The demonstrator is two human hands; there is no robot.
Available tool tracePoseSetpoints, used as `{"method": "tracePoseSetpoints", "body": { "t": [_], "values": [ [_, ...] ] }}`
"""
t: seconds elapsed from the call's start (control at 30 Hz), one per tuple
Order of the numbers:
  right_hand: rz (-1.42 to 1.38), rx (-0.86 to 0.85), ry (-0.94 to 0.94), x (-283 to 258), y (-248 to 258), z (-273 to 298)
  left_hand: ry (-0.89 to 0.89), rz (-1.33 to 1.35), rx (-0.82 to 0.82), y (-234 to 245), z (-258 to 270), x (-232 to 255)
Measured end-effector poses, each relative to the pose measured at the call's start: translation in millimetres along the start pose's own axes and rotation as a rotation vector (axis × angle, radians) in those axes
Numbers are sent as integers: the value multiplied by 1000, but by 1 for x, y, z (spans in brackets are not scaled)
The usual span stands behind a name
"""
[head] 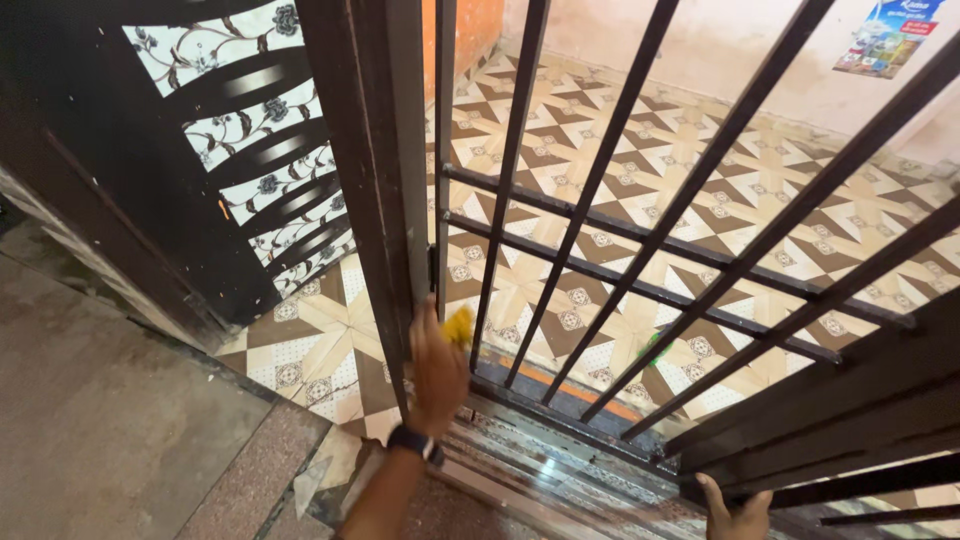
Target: The person wipes the vertical bars and the frame of a brown metal gate using a yellow cloth, moving the cloth across the metal surfaces.
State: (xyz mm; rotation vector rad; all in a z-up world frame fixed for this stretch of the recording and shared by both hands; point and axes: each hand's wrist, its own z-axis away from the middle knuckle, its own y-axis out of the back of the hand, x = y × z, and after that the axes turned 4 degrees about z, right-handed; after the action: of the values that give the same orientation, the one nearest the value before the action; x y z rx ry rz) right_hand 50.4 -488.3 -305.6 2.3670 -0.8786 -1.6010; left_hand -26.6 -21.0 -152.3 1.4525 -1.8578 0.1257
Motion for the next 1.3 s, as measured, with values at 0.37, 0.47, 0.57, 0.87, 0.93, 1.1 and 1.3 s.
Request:
{"method": "tracePoseSetpoints", "body": {
  "t": [0.37,0.47,0.57,0.87,0.93,1.1,1.3],
  "values": [
    [42,-14,-104,-1,3,5,-187,480,-12,-24,-65,43],
    [-46,14,-36,-2,0,10,-234,530,-148,-30,-30,6],
    [-8,34,2,-6,-3,12,-60,467,-238,-47,8,-27],
    [-58,77,-8,-15,-7,11,-201,631,-71,-6,5,55],
    [-58,97,1,-14,-11,9,-217,736,-153,-17,-15,89],
    [-118,74,14,-16,-5,8,-248,550,-270,-40,-46,96],
    [59,97,-6,-23,-5,11,-120,674,-467,-66,20,28]
  ]
}}
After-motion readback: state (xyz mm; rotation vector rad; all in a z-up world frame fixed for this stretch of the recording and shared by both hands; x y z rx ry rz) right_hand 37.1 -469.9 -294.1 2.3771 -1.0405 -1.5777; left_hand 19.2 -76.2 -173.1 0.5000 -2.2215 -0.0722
